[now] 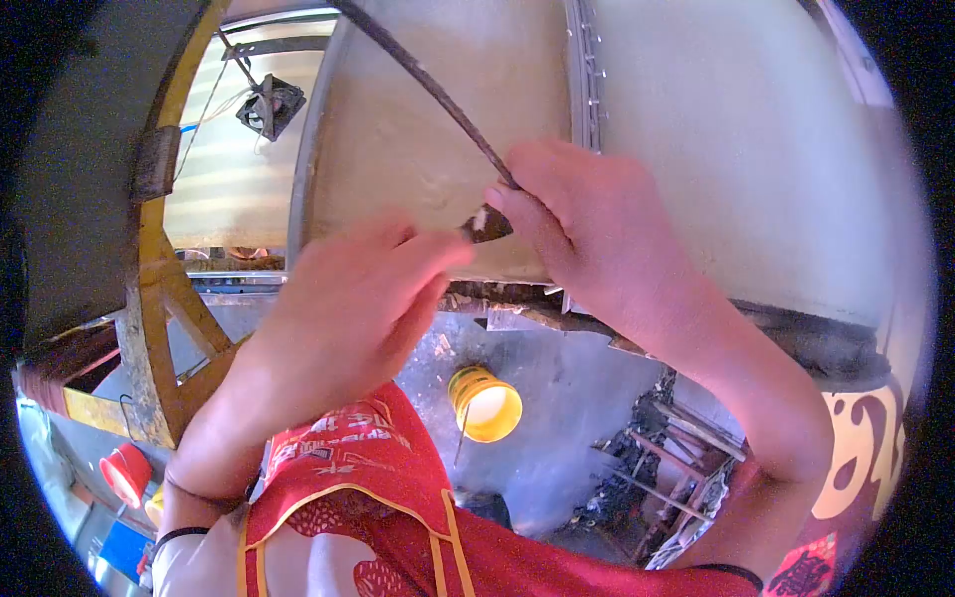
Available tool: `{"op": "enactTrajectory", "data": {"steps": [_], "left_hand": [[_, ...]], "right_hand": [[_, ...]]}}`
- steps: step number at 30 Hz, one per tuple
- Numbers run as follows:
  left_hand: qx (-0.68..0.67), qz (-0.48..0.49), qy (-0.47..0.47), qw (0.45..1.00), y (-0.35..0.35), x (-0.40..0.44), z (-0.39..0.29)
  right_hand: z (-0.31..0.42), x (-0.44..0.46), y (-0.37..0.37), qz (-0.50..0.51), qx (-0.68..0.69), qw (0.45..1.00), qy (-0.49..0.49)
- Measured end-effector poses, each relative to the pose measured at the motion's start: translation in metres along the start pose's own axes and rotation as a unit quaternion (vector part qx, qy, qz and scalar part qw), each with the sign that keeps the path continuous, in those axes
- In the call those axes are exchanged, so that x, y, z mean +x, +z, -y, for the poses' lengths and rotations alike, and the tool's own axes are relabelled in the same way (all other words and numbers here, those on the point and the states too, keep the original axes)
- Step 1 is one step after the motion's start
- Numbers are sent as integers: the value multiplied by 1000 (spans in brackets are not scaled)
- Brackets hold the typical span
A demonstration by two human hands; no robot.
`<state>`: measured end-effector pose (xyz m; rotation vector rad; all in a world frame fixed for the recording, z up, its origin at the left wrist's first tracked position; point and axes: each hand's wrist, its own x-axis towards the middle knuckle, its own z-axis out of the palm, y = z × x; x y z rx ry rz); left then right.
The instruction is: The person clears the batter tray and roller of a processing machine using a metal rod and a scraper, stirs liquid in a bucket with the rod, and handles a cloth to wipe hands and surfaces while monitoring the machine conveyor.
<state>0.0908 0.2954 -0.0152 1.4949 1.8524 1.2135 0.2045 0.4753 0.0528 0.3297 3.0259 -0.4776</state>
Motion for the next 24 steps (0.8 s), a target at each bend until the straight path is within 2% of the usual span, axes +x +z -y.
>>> {"op": "enactTrajectory", "data": {"steps": [1, 4, 6, 8, 9, 11, 14, 17, 24], "left_hand": [[51, 25, 19, 998, 8, 12, 5], [66, -14, 39, 997, 25, 46, 22], [70, 141, -32, 987, 32, 78, 24], [-52, 154, -28, 986, 57, 100, 42], [-52, 152, -27, 987, 73, 113, 55], [13, 196, 90, 976, 101, 134, 79], [25, 207, 116, 971, 116, 144, 85], [-45, 224, 81, 970, 142, 154, 91], [-83, 209, 75, 971, 147, 147, 74]], "right_hand": [[1, -1, 0, -8, 26, 999, 17], [3, -1, 0, -15, 49, 998, 31], [4, 0, -2, -13, 46, 998, 34], [6, -3, -3, -11, 86, 994, 62], [5, -3, -3, -11, 85, 994, 61], [4, -4, -2, -23, 70, 996, 39], [5, -5, -3, -15, 106, 992, 67], [0, -5, -2, -21, 83, 995, 47], [3, -8, -3, -31, 109, 991, 78]]}}
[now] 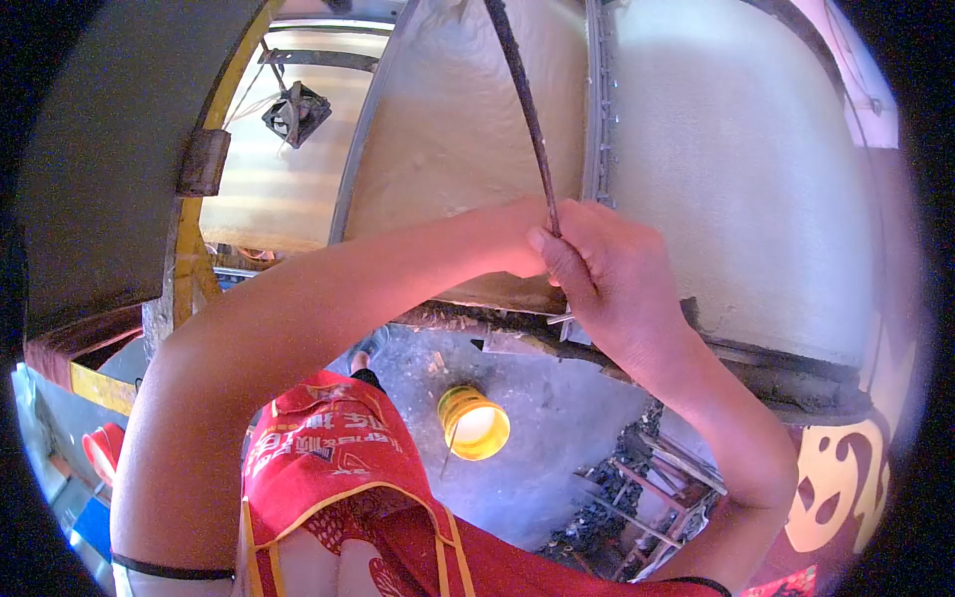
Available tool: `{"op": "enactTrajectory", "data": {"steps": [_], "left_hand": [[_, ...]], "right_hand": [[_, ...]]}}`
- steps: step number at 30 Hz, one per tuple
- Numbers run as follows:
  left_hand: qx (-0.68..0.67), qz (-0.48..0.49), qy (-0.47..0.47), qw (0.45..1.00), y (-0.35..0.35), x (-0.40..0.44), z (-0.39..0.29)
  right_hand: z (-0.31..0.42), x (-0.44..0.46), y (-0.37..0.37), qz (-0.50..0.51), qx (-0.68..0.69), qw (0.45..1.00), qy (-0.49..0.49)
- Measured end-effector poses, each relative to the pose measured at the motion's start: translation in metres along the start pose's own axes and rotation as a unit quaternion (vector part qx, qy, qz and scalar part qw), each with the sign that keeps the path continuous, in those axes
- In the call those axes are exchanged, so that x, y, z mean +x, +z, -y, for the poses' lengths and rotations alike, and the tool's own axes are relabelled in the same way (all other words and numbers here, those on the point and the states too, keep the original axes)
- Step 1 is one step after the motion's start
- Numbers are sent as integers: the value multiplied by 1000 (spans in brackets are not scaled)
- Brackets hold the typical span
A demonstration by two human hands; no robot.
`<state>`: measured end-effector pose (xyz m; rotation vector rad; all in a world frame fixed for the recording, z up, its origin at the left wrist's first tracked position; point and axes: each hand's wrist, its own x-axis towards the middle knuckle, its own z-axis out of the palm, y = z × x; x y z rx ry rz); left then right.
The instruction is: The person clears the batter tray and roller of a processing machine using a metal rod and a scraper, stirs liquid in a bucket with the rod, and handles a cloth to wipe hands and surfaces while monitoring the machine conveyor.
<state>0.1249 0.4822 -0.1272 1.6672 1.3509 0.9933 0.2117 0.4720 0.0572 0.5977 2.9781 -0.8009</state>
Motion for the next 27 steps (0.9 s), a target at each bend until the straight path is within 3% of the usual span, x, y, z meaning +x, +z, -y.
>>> {"op": "enactTrajectory", "data": {"steps": [3, 12, 14, 18, 23, 27], "left_hand": [[-30, -15, 4, 999, 10, 3, 6], [108, 76, -24, 991, 6, 4, 2], [-18, 128, -231, 964, -18, -9, -23], [-124, 96, -202, 967, -4, 0, 3], [-238, 58, -294, 924, -7, -1, -5], [-229, 58, -317, 918, -27, -8, -21]], "right_hand": [[-4, -1, 0, -4, -20, 1000, -13], [-9, -4, -1, -6, -11, 1000, -18], [-6, -5, -4, -2, 11, 1000, 3], [-1, -4, -8, -9, 29, 999, 27], [4, -1, -12, -22, 10, 999, -21], [11, 0, -14, -28, 11, 999, -11]]}}
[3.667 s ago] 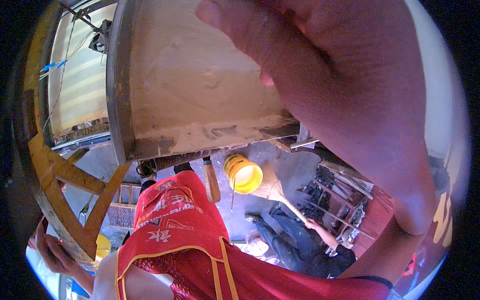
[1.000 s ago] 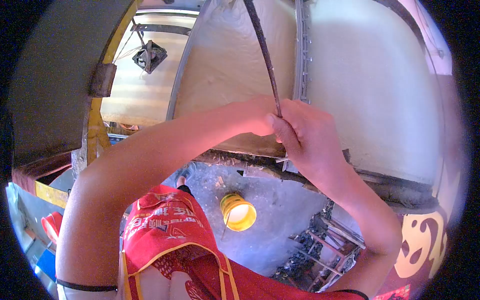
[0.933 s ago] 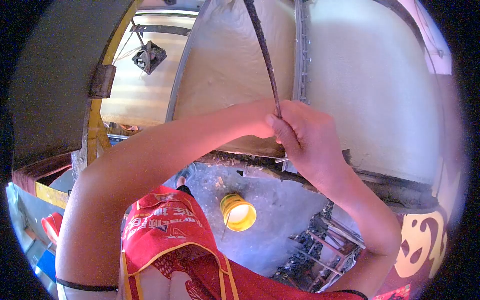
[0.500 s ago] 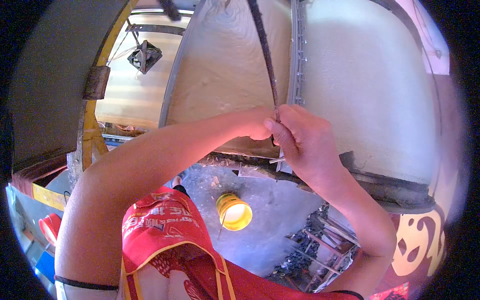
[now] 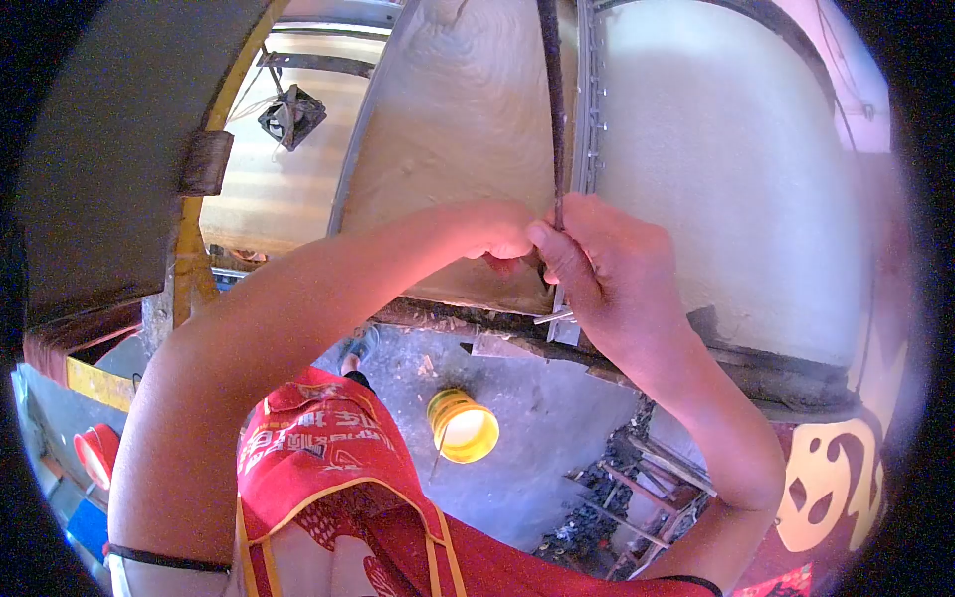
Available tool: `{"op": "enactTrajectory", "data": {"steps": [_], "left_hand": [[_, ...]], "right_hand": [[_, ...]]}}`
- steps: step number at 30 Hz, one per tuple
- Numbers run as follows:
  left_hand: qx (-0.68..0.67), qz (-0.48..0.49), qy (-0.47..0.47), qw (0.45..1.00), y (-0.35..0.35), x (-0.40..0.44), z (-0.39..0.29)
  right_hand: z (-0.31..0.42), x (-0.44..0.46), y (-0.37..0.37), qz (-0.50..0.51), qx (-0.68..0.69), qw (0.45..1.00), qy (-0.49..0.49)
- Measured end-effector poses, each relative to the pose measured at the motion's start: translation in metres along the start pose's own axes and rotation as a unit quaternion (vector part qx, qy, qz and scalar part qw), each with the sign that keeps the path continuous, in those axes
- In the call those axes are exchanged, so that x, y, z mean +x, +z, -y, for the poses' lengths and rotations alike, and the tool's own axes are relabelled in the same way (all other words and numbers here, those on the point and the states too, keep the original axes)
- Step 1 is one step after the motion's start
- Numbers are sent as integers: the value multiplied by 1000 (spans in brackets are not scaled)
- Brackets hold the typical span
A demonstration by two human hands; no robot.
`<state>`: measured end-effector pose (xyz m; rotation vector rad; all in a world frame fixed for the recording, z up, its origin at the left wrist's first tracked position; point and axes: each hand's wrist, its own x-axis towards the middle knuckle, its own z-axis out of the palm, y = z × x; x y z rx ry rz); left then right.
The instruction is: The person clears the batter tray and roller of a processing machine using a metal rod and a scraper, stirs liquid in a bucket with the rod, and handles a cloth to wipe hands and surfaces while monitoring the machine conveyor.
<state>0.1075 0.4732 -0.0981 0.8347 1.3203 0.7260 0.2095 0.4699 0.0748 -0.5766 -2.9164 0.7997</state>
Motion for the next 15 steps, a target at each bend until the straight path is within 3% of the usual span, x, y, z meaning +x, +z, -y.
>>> {"op": "enactTrajectory", "data": {"steps": [6, 15], "left_hand": [[25, -13, 36, 999, -24, -22, -4], [183, -39, 73, 980, -45, -60, -16]], "right_hand": [[14, 5, -4, -16, 20, 1000, -3], [41, 8, -14, -42, 0, 997, -66]]}}
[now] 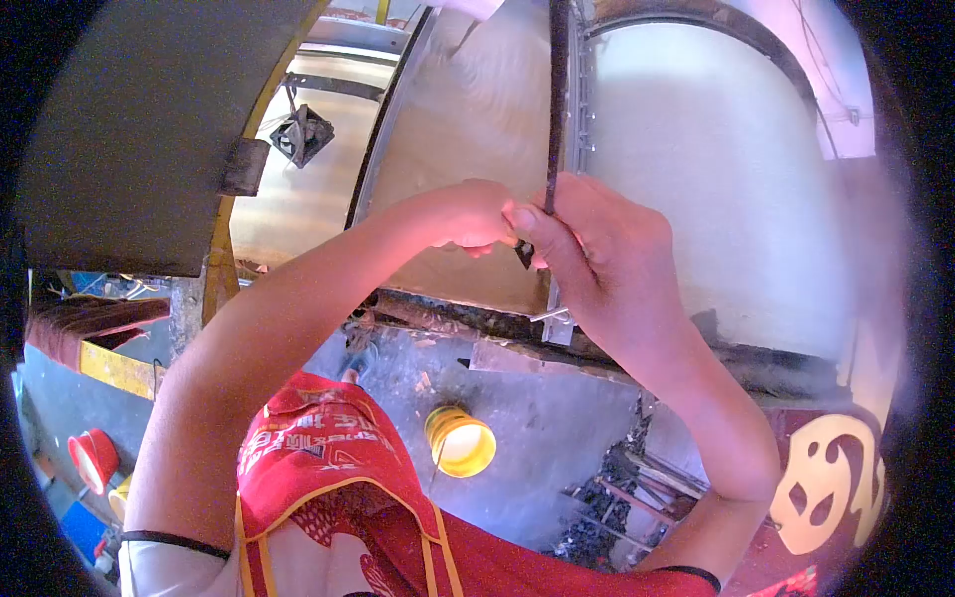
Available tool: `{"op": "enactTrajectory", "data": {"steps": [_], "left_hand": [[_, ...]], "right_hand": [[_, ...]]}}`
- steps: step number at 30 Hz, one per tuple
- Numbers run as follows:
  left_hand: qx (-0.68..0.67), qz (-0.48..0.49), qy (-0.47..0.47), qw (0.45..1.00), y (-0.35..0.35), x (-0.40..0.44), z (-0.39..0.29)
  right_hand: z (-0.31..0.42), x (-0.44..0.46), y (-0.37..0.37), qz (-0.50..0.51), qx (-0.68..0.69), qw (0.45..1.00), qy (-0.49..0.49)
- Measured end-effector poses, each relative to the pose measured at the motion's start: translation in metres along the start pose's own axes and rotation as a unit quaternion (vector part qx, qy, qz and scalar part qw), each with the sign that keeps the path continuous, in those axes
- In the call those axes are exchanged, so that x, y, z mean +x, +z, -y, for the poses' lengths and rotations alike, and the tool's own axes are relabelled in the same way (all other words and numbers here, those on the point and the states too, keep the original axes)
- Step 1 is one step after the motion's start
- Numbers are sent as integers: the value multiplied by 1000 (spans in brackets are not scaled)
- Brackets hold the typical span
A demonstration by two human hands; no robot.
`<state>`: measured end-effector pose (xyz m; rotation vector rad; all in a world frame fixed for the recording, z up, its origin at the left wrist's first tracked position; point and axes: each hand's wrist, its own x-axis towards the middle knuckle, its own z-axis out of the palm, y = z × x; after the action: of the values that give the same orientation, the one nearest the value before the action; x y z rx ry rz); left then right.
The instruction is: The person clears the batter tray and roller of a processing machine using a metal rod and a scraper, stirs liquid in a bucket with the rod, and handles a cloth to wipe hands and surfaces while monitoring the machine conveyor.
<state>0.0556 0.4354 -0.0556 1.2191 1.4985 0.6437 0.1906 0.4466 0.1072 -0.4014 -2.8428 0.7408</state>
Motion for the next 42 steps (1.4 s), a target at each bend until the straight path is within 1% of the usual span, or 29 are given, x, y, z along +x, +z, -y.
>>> {"op": "enactTrajectory", "data": {"steps": [2, 3, 5, 6, 8, 12, 15, 17, 18, 20, 21, 23, 24, 26, 27, 29, 30, 31, 33, 35, 36, 38, 39, 41, 42], "left_hand": [[75, -4, -11, 997, -8, -13, -7], [78, -6, -8, 997, -10, -22, -10], [33, -44, -4, 998, -11, -44, -15], [36, -47, -1, 998, -10, -47, -12], [-29, -107, 27, 993, -4, -48, -2], [-41, -124, 28, 991, -10, -94, -20], [-50, -144, 37, 988, -7, -102, -18], [-87, -152, 51, 983, -4, -102, -14], [-83, -152, 56, 983, -1, -101, -11], [-135, -173, 52, 974, 4, -100, -4], [-132, -173, 57, 974, 6, -104, -4], [-140, -200, 66, 967, 10, -114, -3], [-134, -198, 74, 968, 11, -120, -5], [-143, -212, 52, 965, 12, -133, -8], [-140, -213, 59, 965, 13, -137, -8], [-167, -221, 54, 959, 16, -143, -6], [-161, -221, 60, 960, 18, -145, -4], [-178, -232, 69, 954, 19, -146, -1], [-188, -243, 83, 948, 20, -150, 2], [-214, -245, 86, 942, 20, -156, 4], [-208, -244, 91, 943, 20, -159, 3], [-281, -234, 92, 926, 22, -164, 1], [-276, -232, 97, 928, 23, -165, 1], [-311, -231, 89, 918, 25, -164, 1], [-306, -228, 91, 920, 26, -161, 5]], "right_hand": [[11, 0, -4, -18, 22, 999, -20], [13, -2, -7, -21, 19, 999, -22], [16, -5, -13, -13, -8, 999, -39], [20, -7, -16, -17, -11, 999, -41], [29, -12, -19, -33, -1, 999, -42], [41, -24, -28, -59, 8, 998, -38], [50, -32, -32, -68, 6, 996, -50], [55, -36, -31, -79, 25, 995, -61], [58, -39, -30, -84, 20, 994, -62], [64, -43, -27, -97, 14, 992, -78], [67, -46, -27, -101, 10, 992, -79], [76, -52, -24, -105, -31, 991, -83], [78, -57, -22, -113, -36, 989, -83], [83, -66, -16, -129, -80, 982, -113], [88, -70, -14, -134, -86, 981, -115], [99, -81, -9, -159, -87, 971, -154], [102, -89, -4, -179, -65, 972, -134], [106, -97, 1, -187, -69, 971, -135], [112, -110, 11, -234, -22, 962, -139], [110, -122, 22, -250, -35, 955, -154], [112, -128, 29, -276, -35, 948, -152], [111, -140, 40, -315, -41, 936, -155], [112, -146, 46, -321, -44, 933, -155], [114, -157, 57, -340, -10, 932, -128], [112, -161, 60, -351, -11, 928, -127]]}}
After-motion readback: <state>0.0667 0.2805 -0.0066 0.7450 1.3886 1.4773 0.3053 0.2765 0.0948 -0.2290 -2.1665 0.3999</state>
